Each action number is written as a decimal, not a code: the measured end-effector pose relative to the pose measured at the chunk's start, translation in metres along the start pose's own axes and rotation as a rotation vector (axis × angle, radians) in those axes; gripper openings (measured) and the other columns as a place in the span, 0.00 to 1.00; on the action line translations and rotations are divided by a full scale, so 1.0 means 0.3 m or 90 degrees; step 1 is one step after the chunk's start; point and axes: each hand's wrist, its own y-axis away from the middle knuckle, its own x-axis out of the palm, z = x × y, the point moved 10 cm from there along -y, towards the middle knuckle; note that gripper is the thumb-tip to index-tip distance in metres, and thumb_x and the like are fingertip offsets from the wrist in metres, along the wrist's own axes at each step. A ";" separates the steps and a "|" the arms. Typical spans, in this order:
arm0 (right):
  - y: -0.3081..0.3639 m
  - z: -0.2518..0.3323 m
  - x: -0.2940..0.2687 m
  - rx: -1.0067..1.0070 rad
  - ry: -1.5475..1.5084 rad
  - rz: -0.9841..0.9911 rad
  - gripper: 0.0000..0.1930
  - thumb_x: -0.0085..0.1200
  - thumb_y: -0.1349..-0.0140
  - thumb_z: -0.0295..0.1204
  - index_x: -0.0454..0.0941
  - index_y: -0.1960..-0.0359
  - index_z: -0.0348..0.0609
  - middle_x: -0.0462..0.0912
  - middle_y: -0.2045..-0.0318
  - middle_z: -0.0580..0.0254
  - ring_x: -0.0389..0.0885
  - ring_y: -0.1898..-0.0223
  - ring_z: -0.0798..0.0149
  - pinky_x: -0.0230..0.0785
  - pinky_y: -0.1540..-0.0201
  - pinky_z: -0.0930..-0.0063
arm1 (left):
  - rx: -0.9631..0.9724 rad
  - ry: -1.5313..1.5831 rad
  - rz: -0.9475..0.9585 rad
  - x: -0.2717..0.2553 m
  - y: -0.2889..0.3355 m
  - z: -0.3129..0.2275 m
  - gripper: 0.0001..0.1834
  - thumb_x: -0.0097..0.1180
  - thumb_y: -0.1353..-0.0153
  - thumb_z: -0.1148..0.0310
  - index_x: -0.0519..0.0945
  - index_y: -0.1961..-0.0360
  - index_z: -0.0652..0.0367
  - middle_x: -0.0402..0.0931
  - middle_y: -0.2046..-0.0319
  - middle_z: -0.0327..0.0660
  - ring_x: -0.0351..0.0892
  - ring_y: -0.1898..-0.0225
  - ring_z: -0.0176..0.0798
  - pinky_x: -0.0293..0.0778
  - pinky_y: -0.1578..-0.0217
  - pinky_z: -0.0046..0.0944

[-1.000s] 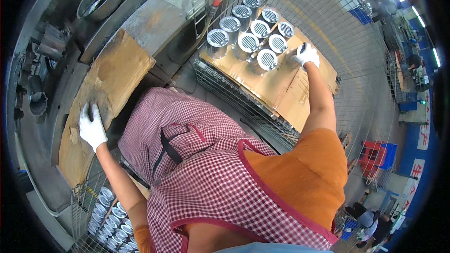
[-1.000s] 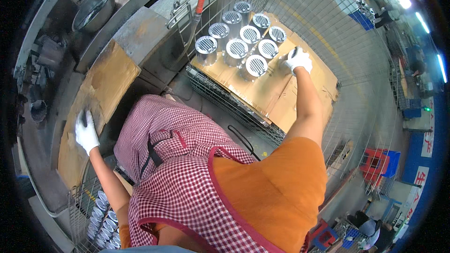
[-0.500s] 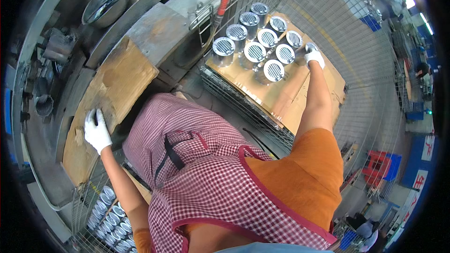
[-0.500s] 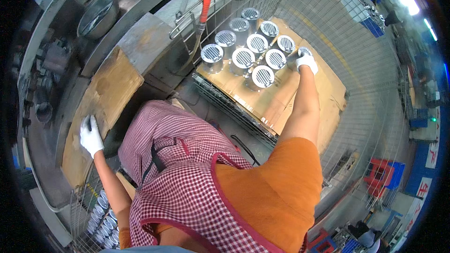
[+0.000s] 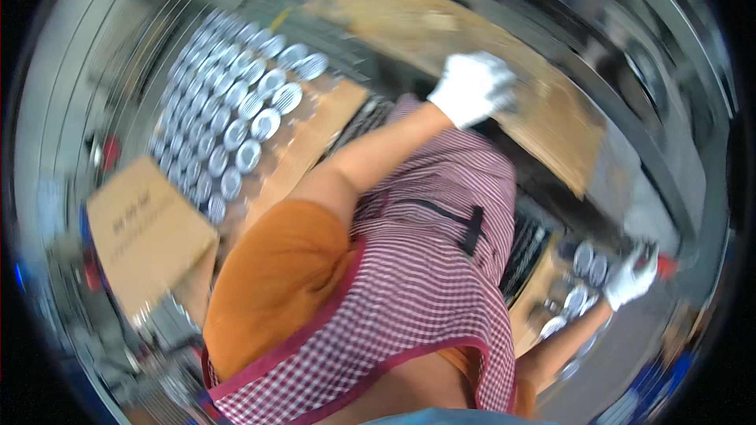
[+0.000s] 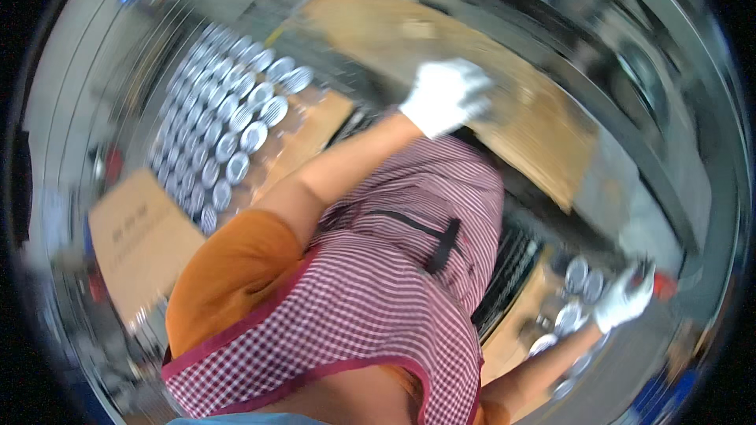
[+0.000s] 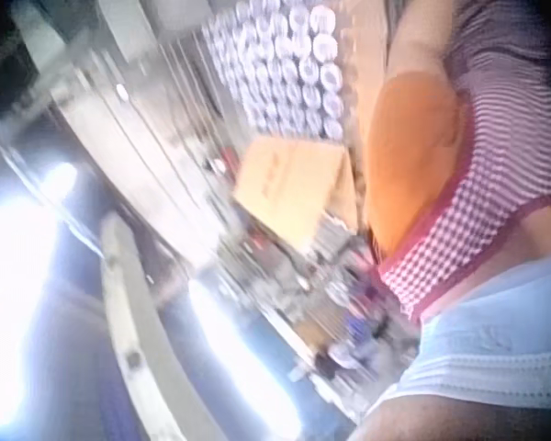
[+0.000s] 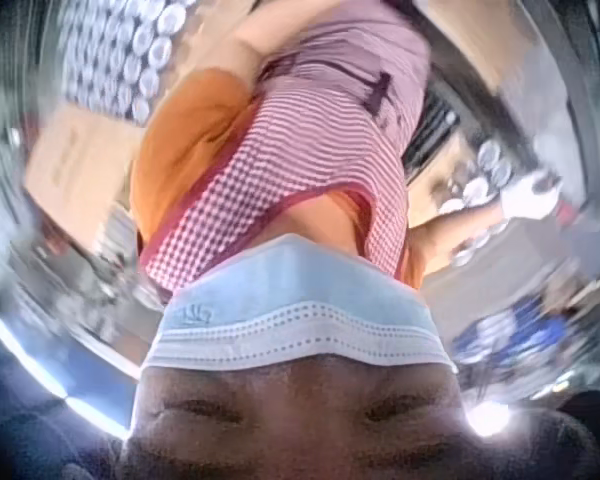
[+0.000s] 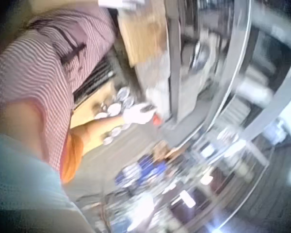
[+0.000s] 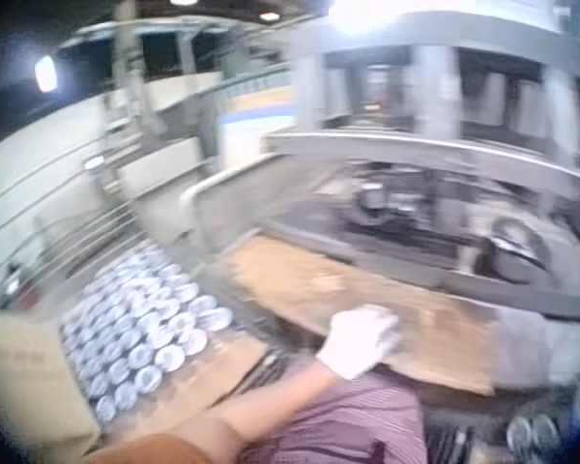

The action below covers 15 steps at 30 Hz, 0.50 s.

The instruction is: Processing and cleaning metal parts using a deburring tool and industrial press machinery on a fabrication floor.

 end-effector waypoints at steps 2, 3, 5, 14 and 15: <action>-0.072 -0.007 0.086 0.029 0.105 0.076 0.17 0.60 0.32 0.40 0.83 0.46 0.47 0.86 0.55 0.50 0.84 0.56 0.49 0.76 0.51 0.59 | 0.057 -0.016 -0.037 -0.039 0.103 -0.019 0.20 0.63 0.44 0.51 0.83 0.53 0.47 0.80 0.50 0.42 0.79 0.48 0.48 0.75 0.55 0.49; -0.098 -0.034 0.106 0.084 0.159 0.112 0.18 0.58 0.32 0.43 0.84 0.46 0.48 0.86 0.55 0.50 0.84 0.56 0.49 0.76 0.52 0.58 | 0.108 -0.037 -0.096 -0.078 0.178 -0.030 0.21 0.64 0.44 0.51 0.82 0.51 0.46 0.78 0.48 0.42 0.77 0.45 0.49 0.73 0.52 0.50; -0.119 -0.037 0.109 0.013 0.149 0.069 0.20 0.55 0.31 0.48 0.86 0.48 0.50 0.86 0.55 0.53 0.85 0.56 0.51 0.76 0.54 0.60 | 0.100 -0.052 -0.101 -0.083 0.313 -0.008 0.23 0.65 0.45 0.51 0.81 0.48 0.43 0.75 0.44 0.43 0.73 0.41 0.50 0.69 0.49 0.52; -0.171 -0.141 0.249 0.133 0.217 0.190 0.31 0.41 0.31 0.63 0.87 0.51 0.54 0.88 0.55 0.59 0.86 0.57 0.49 0.76 0.56 0.59 | -0.587 -0.165 0.417 -0.115 1.297 0.593 0.14 0.60 0.41 0.60 0.85 0.57 0.51 0.85 0.58 0.45 0.84 0.55 0.49 0.75 0.54 0.51; -0.174 -0.144 0.245 0.126 0.216 0.176 0.31 0.43 0.33 0.63 0.88 0.53 0.53 0.88 0.57 0.58 0.86 0.59 0.48 0.76 0.57 0.56 | -0.674 -0.178 0.566 -0.129 1.462 0.624 0.12 0.59 0.41 0.61 0.85 0.58 0.50 0.85 0.60 0.46 0.85 0.55 0.50 0.75 0.54 0.51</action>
